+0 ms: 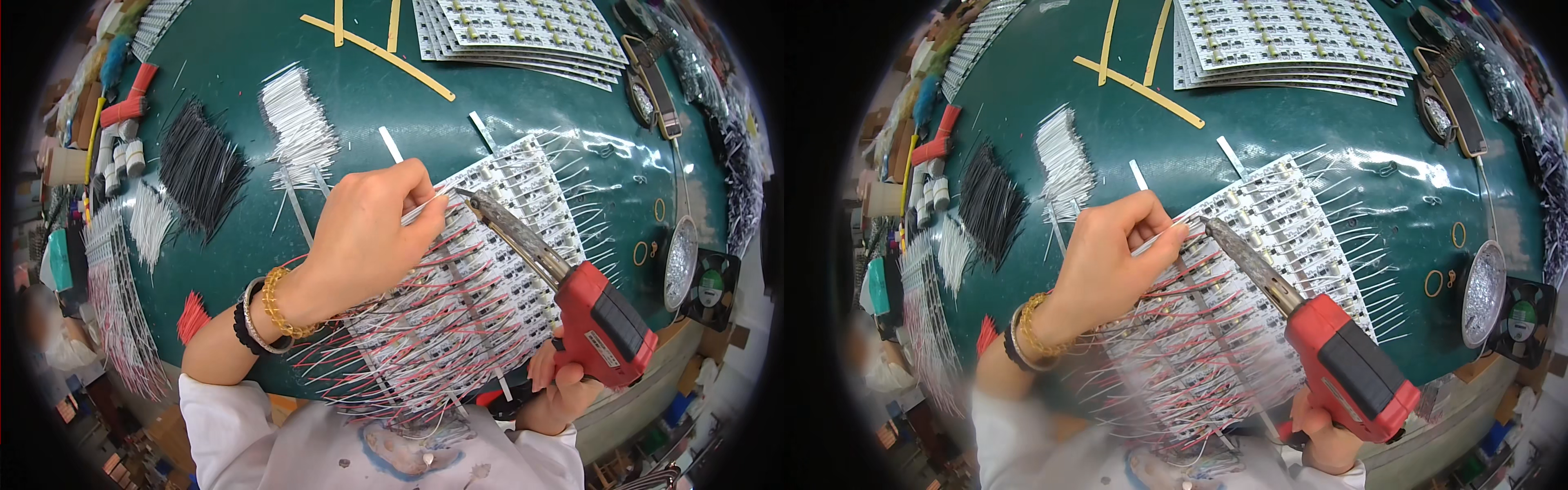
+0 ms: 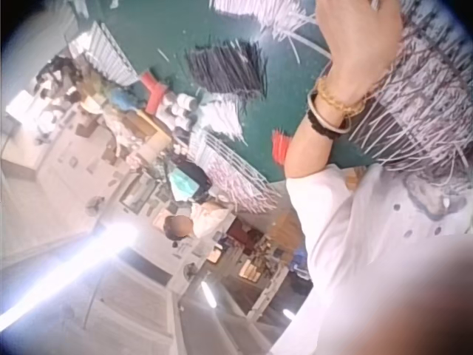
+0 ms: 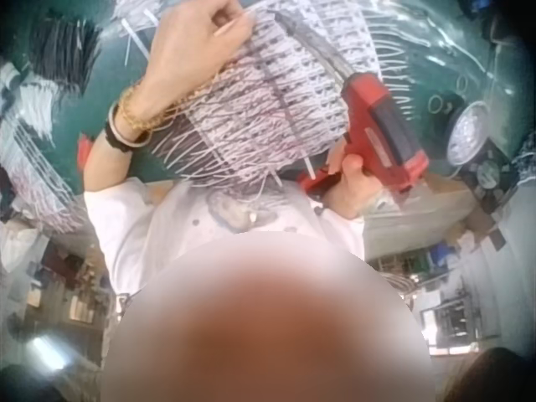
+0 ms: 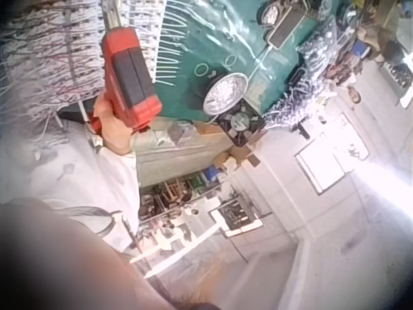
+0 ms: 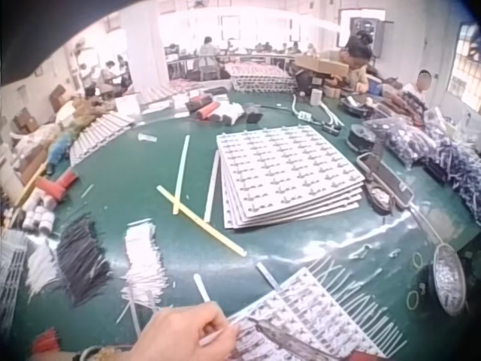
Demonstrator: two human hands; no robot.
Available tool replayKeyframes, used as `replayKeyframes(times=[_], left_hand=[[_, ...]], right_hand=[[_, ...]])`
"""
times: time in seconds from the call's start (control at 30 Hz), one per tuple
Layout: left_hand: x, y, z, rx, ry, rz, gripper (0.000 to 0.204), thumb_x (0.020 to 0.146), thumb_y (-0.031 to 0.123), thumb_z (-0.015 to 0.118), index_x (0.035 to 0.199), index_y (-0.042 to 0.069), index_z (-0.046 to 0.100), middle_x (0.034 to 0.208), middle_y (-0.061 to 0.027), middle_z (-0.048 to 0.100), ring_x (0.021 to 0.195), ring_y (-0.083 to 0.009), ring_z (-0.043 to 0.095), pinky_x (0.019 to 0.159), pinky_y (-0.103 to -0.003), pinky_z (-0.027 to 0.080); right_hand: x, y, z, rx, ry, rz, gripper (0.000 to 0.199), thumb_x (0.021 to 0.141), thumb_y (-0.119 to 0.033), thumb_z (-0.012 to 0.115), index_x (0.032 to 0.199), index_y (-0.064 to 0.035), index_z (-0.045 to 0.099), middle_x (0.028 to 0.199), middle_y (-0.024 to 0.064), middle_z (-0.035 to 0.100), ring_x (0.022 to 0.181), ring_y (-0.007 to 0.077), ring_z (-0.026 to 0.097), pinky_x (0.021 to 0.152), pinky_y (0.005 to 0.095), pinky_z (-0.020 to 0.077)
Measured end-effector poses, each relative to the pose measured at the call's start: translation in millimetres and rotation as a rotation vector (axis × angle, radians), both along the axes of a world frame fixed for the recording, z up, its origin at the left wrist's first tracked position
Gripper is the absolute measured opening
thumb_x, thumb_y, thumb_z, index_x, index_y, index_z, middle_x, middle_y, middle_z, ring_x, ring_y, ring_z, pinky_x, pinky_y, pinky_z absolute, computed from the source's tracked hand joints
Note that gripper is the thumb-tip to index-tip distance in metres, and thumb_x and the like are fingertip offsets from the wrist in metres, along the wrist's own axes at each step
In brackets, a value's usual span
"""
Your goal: The person solders red wires and white wires onto strips of LEDs on a workbench using a soldering iron and solder wire.
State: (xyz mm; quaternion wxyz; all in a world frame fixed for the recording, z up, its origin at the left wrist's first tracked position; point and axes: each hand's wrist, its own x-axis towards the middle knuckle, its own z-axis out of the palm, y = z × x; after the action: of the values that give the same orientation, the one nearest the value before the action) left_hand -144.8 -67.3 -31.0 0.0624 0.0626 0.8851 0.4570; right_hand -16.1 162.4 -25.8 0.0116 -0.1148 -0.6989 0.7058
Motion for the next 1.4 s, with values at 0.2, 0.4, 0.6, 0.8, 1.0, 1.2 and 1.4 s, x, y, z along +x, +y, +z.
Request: replayKeyframes(times=[0.2, 0.4, 0.6, 0.8, 1.0, 1.2, 1.4], left_hand=[[0.1, -0.1, -4.1, 0.037, -0.013, 0.012, 0.019, 0.083, 0.012, 0.066, 0.073, -0.002, 0.057, 0.053, -0.0012, 0.052, 0.048, -0.0036, 0.04, 0.044, -0.024, 0.033], [-0.4, 0.1, -2.0, 0.025, -0.029, 0.011, 0.019, 0.083, 0.013, 0.066, 0.073, -0.002, 0.058, 0.054, -0.0018, 0.053, 0.048, -0.0043, 0.042, 0.045, -0.024, 0.034], [0.8, -0.7, -1.9, 0.001, 0.012, -0.004, 0.02, 0.083, 0.013, 0.067, 0.074, -0.002, 0.059, 0.054, -0.0017, 0.053, 0.049, -0.0044, 0.042, 0.045, -0.024, 0.035], [3.0, 1.1, 6.4, 0.044, -0.191, 0.012, 0.019, 0.083, 0.014, 0.068, 0.076, -0.002, 0.061, 0.054, -0.0009, 0.054, 0.049, -0.0038, 0.044, 0.045, -0.023, 0.035], [9.3, 6.8, 4.4, -0.053, -0.029, -0.005, 0.018, 0.081, 0.014, 0.069, 0.075, -0.002, 0.062, 0.056, -0.0043, 0.058, 0.048, -0.0057, 0.046, 0.045, -0.024, 0.036], [8.9, 7.6, 4.5, -0.066, -0.033, -0.009, 0.018, 0.081, 0.013, 0.069, 0.074, -0.002, 0.062, 0.057, -0.0056, 0.059, 0.048, -0.0071, 0.047, 0.045, -0.024, 0.037], [7.6, 6.9, 3.1, -0.082, 0.005, -0.035, 0.018, 0.08, 0.013, 0.069, 0.074, -0.002, 0.062, 0.058, -0.0077, 0.06, 0.048, -0.0103, 0.051, 0.047, -0.026, 0.04]], right_hand=[[1.6, 5.0, -7.4, 0.117, 0.048, 0.044, 0.076, 0.079, -0.053, 0.065, 0.109, 0.0133, 0.043, 0.047, 0.0011, 0.044, 0.036, 0.0108, 0.042, 0.038, 0.0231, 0.0368], [5.9, 13.3, -10.3, -0.004, 0.081, 0.04, 0.08, 0.079, -0.052, 0.065, 0.114, 0.0152, 0.042, 0.047, 0.0001, 0.044, 0.035, 0.0101, 0.043, 0.038, 0.0229, 0.0372], [3.9, 2.3, 4.2, 0.025, 0.068, 0.075, 0.084, 0.08, -0.052, 0.063, 0.119, 0.0181, 0.038, 0.046, -0.0004, 0.043, 0.035, 0.0101, 0.042, 0.038, 0.0234, 0.0372], [14.5, 6.6, 1.2, -0.002, 0.046, 0.027, 0.084, 0.079, -0.053, 0.063, 0.119, 0.0172, 0.039, 0.046, 0.0001, 0.044, 0.035, 0.01, 0.043, 0.038, 0.0233, 0.0361], [16.5, 7.7, -0.1, -0.043, 0.001, 0.038, 0.08, 0.077, -0.052, 0.066, 0.115, 0.0145, 0.043, 0.047, 0.0006, 0.045, 0.035, 0.0099, 0.043, 0.038, 0.0228, 0.0352], [27.3, 17.7, -15.7, 0.102, 0.058, 0.038, 0.077, 0.076, -0.051, 0.068, 0.113, 0.0127, 0.044, 0.047, 0.0015, 0.045, 0.036, 0.0108, 0.043, 0.038, 0.0234, 0.0351], [27.0, 14.2, -12.8, 0.208, 0.084, 0.049, 0.068, 0.077, -0.045, 0.071, 0.113, 0.0095, 0.05, 0.055, 0.0026, 0.05, 0.044, 0.011, 0.046, 0.044, 0.0243, 0.037]])
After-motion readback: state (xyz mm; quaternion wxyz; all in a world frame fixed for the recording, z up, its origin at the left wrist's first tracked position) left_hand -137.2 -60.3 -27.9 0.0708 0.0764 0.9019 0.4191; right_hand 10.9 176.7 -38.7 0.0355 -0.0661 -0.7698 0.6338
